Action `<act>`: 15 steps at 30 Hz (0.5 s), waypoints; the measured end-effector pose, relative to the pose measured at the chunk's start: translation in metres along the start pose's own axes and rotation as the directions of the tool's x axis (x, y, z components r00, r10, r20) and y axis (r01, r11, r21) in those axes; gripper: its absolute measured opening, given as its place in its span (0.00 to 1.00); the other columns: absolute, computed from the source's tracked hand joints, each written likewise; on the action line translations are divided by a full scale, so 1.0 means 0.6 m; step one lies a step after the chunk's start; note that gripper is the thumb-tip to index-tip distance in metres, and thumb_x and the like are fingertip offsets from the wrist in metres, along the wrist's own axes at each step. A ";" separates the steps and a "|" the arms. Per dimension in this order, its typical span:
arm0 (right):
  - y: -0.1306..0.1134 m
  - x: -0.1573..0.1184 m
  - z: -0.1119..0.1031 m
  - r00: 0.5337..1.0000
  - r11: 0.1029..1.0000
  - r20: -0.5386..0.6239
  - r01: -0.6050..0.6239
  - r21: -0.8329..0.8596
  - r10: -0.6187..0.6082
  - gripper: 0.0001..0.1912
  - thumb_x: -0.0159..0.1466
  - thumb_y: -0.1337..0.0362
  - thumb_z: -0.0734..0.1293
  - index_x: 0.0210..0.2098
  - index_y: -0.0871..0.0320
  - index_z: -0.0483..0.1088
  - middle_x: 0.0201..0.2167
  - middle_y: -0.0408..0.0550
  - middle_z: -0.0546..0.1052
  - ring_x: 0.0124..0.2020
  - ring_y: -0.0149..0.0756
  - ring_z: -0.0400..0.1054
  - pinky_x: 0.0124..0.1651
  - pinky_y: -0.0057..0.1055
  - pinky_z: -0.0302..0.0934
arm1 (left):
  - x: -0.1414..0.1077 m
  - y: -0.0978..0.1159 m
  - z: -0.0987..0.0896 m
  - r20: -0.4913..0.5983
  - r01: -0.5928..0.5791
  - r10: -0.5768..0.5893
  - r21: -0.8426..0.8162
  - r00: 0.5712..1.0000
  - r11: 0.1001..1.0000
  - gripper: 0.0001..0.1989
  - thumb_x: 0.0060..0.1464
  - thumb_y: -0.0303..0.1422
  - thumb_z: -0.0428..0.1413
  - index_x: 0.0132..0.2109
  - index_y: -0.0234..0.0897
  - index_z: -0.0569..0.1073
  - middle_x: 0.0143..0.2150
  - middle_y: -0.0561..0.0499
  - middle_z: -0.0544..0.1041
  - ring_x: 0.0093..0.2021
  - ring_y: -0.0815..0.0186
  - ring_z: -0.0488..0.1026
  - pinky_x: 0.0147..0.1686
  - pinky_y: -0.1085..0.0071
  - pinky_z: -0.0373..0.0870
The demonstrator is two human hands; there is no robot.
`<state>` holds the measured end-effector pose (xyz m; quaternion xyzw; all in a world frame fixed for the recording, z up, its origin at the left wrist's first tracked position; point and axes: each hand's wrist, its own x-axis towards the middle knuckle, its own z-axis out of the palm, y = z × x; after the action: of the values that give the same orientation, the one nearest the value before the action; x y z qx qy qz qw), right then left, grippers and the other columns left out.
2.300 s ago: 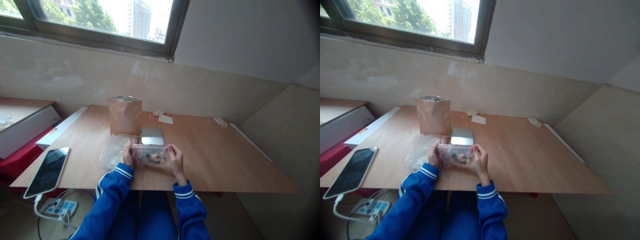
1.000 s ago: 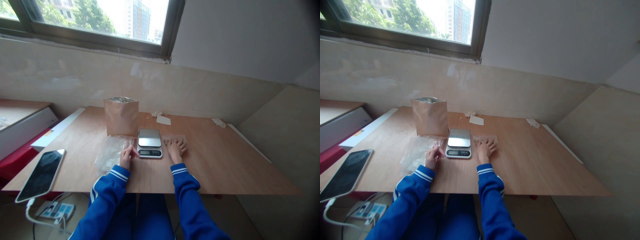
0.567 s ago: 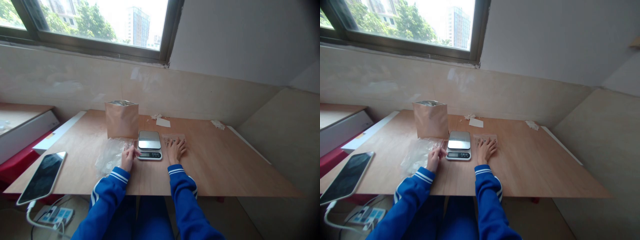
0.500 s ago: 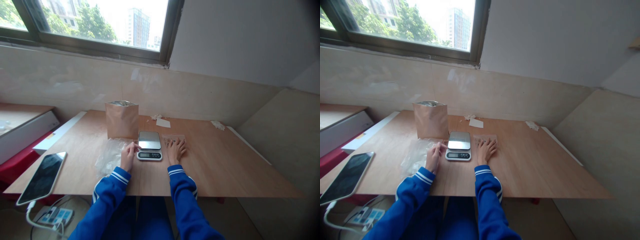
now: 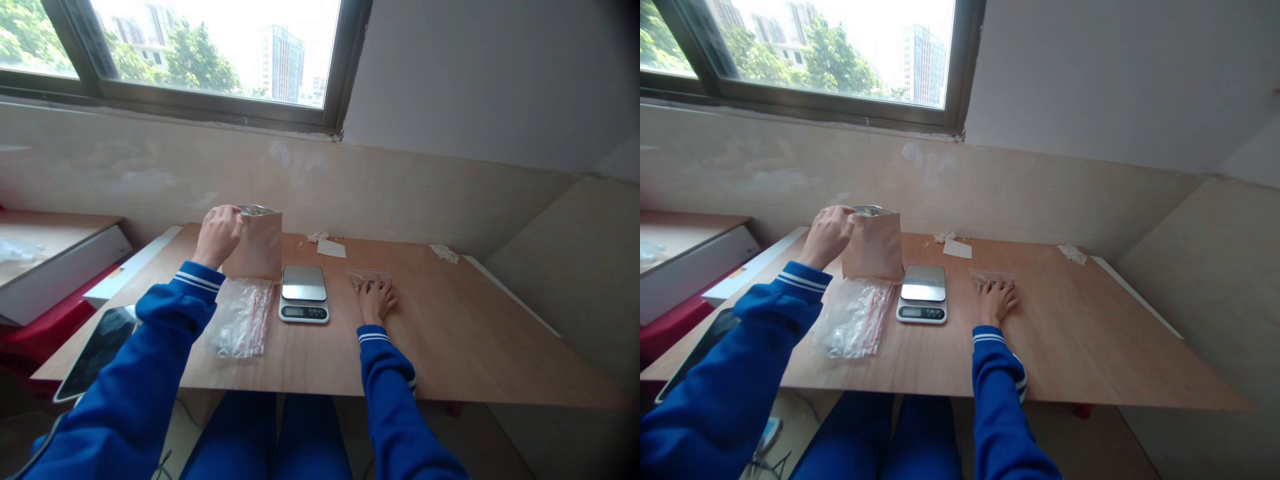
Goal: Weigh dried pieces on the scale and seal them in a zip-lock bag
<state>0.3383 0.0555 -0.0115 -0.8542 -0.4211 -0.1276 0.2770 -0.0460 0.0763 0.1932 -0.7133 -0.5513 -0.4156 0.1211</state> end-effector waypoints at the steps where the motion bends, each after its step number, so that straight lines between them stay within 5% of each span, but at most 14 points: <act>1: 0.000 0.000 0.001 1.000 1.000 -0.003 -0.002 0.005 0.002 0.26 0.67 0.58 0.54 0.60 0.64 0.63 0.65 0.68 0.56 0.64 0.57 0.51 0.61 0.56 0.45 | 0.001 -0.004 0.003 0.098 0.015 -0.018 0.038 0.995 0.999 0.15 0.61 0.33 0.42 0.44 0.32 0.70 0.41 0.40 0.75 0.47 0.53 0.71 0.53 0.54 0.63; 4: 0.001 0.001 0.005 1.000 1.000 -0.004 -0.013 0.026 0.013 0.26 0.68 0.58 0.53 0.60 0.64 0.63 0.65 0.68 0.56 0.64 0.57 0.52 0.61 0.56 0.45 | -0.009 -0.002 0.006 0.303 0.064 -0.096 0.114 0.948 0.991 0.17 0.63 0.37 0.39 0.41 0.35 0.70 0.40 0.41 0.76 0.43 0.53 0.73 0.46 0.57 0.68; 6: 0.001 0.001 0.006 1.000 0.999 -0.002 -0.017 0.038 0.017 0.26 0.67 0.58 0.53 0.60 0.65 0.63 0.64 0.69 0.57 0.64 0.58 0.52 0.61 0.56 0.45 | -0.017 0.005 0.004 0.267 0.034 -0.063 0.113 0.961 0.993 0.16 0.63 0.37 0.40 0.41 0.36 0.70 0.42 0.41 0.75 0.46 0.53 0.72 0.47 0.59 0.68; 10: 0.002 0.002 0.007 1.000 0.999 -0.004 -0.006 0.048 0.006 0.26 0.67 0.59 0.53 0.60 0.65 0.63 0.64 0.70 0.56 0.64 0.58 0.51 0.61 0.56 0.45 | -0.009 0.011 0.004 0.032 -0.071 0.068 0.116 0.997 0.991 0.16 0.62 0.36 0.43 0.52 0.34 0.68 0.53 0.39 0.71 0.54 0.54 0.68 0.55 0.60 0.63; 15: 0.003 0.002 0.008 1.000 0.999 0.003 -0.015 0.052 0.015 0.26 0.67 0.59 0.53 0.60 0.65 0.62 0.64 0.69 0.56 0.64 0.59 0.50 0.60 0.56 0.47 | 0.018 0.010 0.005 0.185 -0.126 0.102 0.125 0.978 0.984 0.17 0.63 0.35 0.40 0.45 0.37 0.72 0.45 0.42 0.76 0.48 0.57 0.72 0.53 0.61 0.64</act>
<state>0.3401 0.0582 -0.0155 -0.8500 -0.4181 -0.1134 0.2997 -0.0388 0.0837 0.2007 -0.7680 -0.5450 -0.3043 0.1433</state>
